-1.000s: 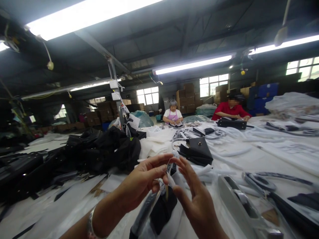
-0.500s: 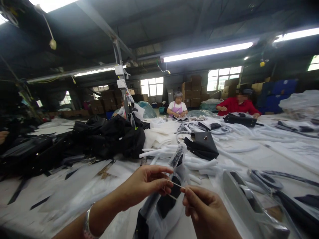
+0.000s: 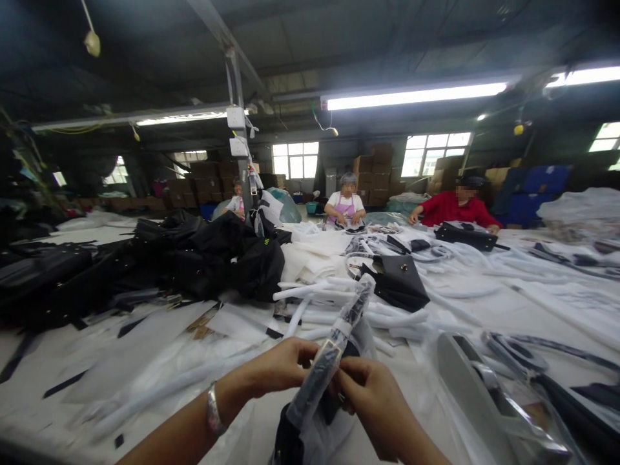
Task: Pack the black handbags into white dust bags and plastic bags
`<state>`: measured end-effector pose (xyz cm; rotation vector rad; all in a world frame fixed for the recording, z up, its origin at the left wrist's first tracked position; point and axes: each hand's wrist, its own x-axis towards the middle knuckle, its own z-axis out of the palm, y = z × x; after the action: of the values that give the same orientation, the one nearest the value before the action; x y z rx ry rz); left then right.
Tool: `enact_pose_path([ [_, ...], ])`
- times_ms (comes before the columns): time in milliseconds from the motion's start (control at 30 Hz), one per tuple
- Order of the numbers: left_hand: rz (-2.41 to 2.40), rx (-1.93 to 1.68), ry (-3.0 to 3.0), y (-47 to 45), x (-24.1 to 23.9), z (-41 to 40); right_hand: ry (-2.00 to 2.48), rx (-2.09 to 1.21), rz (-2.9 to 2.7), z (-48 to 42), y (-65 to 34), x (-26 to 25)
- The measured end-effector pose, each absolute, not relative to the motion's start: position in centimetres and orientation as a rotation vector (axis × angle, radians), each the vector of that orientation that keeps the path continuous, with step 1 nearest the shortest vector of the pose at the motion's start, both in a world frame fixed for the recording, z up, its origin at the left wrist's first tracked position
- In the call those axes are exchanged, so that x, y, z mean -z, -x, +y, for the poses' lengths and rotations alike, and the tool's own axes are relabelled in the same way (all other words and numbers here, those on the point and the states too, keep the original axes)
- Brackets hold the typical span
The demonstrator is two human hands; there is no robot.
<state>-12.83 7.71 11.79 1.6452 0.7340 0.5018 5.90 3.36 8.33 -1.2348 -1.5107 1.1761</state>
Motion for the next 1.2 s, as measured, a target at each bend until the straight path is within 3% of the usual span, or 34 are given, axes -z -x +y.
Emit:
enact_pose_path([
  [233,0.734,-0.557,-1.508,14.6,-11.3,7.8,1.065,-1.348,-1.428,3.7,-6.3,-8.3],
  [433,0.757,-0.767,-1.052,18.1,-9.8,6.5,0.709,-1.524,-1.510,2.0,-6.0,-8.1],
  [767,0.602,-1.077,-0.810,16.3,-10.7,3.6,1.023,-0.899,-1.797,0.1,-7.5,-5.6],
  [1000,0.728,-1.164,-0.938,15.2,-10.9,3.2,1.228,-0.662,-1.386,-1.8,-7.2,-7.8],
  [1200,0.761,-1.252,-1.147,13.6,-11.3,3.3,1.050,-0.419,-1.403,0.2,-6.1,-9.4],
])
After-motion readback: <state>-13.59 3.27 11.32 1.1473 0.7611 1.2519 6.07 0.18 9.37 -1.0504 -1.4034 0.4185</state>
